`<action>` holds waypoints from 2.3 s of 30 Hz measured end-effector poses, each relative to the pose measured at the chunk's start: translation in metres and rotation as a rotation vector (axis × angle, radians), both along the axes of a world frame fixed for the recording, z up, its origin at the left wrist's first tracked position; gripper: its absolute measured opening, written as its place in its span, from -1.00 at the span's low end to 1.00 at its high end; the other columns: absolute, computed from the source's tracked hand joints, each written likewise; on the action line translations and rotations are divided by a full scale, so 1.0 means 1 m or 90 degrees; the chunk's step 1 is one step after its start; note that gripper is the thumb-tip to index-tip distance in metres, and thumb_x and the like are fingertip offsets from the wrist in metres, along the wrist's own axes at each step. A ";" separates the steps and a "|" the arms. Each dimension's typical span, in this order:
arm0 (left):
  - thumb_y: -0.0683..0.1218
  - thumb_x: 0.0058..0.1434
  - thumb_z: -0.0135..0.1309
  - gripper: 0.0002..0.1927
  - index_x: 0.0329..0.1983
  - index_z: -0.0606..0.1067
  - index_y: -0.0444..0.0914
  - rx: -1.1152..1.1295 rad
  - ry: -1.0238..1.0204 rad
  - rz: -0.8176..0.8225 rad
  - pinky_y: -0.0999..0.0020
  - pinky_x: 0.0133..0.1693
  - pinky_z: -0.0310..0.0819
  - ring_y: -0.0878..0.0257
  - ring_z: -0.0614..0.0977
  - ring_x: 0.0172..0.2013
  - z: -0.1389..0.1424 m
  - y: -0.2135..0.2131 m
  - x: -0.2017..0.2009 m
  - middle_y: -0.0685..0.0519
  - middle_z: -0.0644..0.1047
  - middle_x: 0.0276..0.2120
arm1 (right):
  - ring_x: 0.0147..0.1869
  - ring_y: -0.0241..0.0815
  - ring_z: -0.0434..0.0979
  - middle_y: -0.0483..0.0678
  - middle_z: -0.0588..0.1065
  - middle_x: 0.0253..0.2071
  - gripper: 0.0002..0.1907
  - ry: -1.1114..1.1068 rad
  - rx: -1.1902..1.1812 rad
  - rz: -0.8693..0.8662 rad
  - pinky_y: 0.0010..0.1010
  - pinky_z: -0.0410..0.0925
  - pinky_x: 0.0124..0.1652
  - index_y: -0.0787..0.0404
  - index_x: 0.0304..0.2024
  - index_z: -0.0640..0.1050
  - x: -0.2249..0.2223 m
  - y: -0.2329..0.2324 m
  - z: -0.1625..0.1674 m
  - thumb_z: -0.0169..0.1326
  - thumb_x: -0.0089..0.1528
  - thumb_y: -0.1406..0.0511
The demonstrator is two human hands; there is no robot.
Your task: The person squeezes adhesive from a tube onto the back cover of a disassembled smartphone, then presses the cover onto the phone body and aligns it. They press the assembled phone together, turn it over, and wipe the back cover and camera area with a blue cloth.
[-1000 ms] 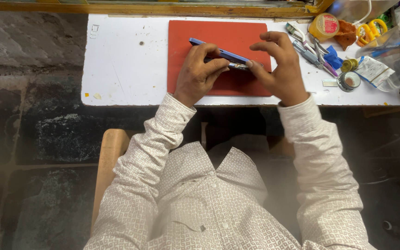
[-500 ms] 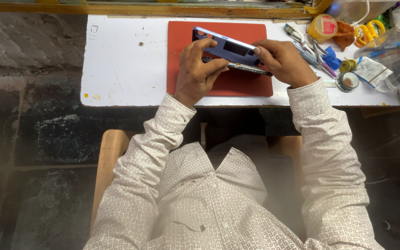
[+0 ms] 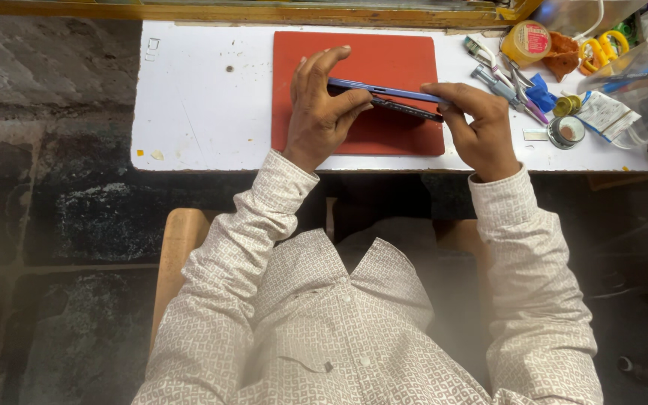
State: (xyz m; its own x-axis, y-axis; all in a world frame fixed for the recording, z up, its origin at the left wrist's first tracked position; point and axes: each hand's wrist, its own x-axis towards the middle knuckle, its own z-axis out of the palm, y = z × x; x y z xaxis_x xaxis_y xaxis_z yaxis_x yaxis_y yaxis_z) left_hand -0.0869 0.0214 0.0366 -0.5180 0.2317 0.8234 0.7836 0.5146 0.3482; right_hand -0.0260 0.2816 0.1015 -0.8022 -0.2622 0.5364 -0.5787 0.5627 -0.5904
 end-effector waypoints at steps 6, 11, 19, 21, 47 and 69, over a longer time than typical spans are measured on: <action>-0.05 0.26 0.37 -0.87 -0.19 0.64 -0.12 0.050 -0.067 -0.090 0.10 0.26 0.46 0.05 0.45 0.27 0.003 -0.003 0.000 0.06 0.39 0.27 | 0.10 -0.09 0.61 0.10 0.59 0.06 -0.65 -0.048 -0.051 0.064 -0.36 0.43 0.13 0.28 0.19 0.55 0.006 -0.003 -0.006 -0.01 0.37 0.53; -0.14 0.22 0.37 -0.89 -0.22 0.65 -0.15 0.068 -0.071 -0.104 0.23 0.16 0.55 0.07 0.49 0.23 0.007 -0.004 0.003 0.06 0.43 0.22 | 0.19 -0.03 0.59 0.11 0.57 0.10 -0.67 -0.031 -0.037 0.119 -0.30 0.41 0.20 0.30 0.17 0.53 0.006 0.000 -0.007 0.08 0.33 0.48; -0.15 0.17 0.43 -0.85 -0.28 0.64 -0.20 0.102 -0.092 -0.100 0.27 0.11 0.57 0.10 0.50 0.21 0.008 -0.001 0.002 0.03 0.40 0.23 | 0.18 -0.09 0.63 0.07 0.60 0.11 -0.70 -0.090 -0.047 0.117 -0.33 0.47 0.18 0.26 0.15 0.57 -0.003 0.006 -0.008 0.12 0.36 0.43; -0.14 0.19 0.43 -0.85 -0.28 0.64 -0.20 0.113 -0.114 -0.108 0.32 0.09 0.61 0.13 0.51 0.19 0.007 -0.001 0.002 0.03 0.39 0.23 | 0.17 -0.10 0.64 0.06 0.60 0.10 -0.70 -0.091 -0.037 0.114 -0.33 0.47 0.18 0.25 0.15 0.57 -0.004 0.007 -0.007 0.14 0.35 0.42; -0.05 0.18 0.38 -0.77 -0.15 0.62 -0.18 0.089 -0.079 -0.066 0.36 -0.11 0.58 0.22 0.56 -0.12 0.011 -0.001 0.001 0.12 0.57 -0.16 | 0.14 -0.11 0.62 0.02 0.61 0.06 -0.60 -0.107 0.050 0.125 -0.32 0.46 0.13 0.18 0.14 0.59 -0.008 0.010 0.009 0.26 0.24 0.38; -0.04 0.19 0.38 -0.75 -0.13 0.62 -0.19 0.067 -0.075 -0.080 0.33 -0.13 0.56 0.21 0.60 -0.16 0.012 -0.007 0.002 0.11 0.58 -0.18 | -0.06 -0.03 0.67 0.07 0.61 -0.01 -0.50 0.077 0.164 0.060 -0.35 0.53 -0.13 0.13 0.21 0.57 -0.002 -0.009 0.000 0.26 0.23 0.51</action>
